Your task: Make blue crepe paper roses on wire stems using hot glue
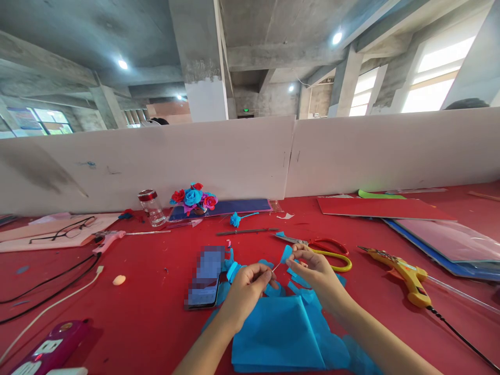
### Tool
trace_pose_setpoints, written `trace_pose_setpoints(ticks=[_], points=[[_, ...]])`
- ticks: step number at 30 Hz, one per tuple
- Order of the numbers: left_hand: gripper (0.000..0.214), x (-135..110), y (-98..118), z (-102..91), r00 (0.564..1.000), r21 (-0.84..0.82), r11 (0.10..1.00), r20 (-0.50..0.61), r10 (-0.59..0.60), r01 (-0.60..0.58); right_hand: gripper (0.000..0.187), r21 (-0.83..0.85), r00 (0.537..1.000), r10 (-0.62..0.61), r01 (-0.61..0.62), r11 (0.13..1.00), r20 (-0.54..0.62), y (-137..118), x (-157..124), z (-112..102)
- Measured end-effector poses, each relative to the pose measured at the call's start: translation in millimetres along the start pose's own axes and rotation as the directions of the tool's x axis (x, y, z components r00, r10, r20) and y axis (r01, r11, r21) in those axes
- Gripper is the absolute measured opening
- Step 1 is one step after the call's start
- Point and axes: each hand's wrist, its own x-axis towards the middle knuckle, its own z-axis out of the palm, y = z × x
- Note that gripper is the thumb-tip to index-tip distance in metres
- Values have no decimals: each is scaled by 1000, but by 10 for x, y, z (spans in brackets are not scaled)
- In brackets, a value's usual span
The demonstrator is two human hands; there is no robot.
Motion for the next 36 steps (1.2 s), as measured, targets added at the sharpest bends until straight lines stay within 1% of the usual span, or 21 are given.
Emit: trace_pose_setpoints(ticks=[3,8,11,16,21,27,29,33,36], points=[[24,-2,11,4,1000,-48,999,19,-20,21,25,11,1000,-6,6,1000,4,-15,-3,-4],[25,-1,17,7,997,-126,990,58,-53,60,23,36,1000,-13,13,999,2,-14,-9,-6],[27,5,15,12,996,-164,984,77,-52,64,24,31,1000,-11,11,999,-4,-22,-17,-4],[28,22,-5,18,995,-165,985,97,-37,53,27,1,1000,-15,15,1000,-9,-37,-23,-7],[28,27,-34,20,994,-143,989,104,-22,37,22,24,999,-50,51,998,-15,-3,-10,-9],[26,31,-74,18,994,-92,995,98,40,-31,16,66,992,-126,127,990,-14,-16,-5,-26],[25,24,-62,12,992,-87,993,96,83,-74,17,64,990,-140,141,988,-20,-47,-6,-44],[27,-7,-21,-3,967,-76,974,127,223,-214,18,71,991,-120,124,990,-55,-78,-3,-80],[26,-27,-18,-9,953,-89,965,154,260,-248,21,102,991,-107,115,988,-81,-70,2,-89]])
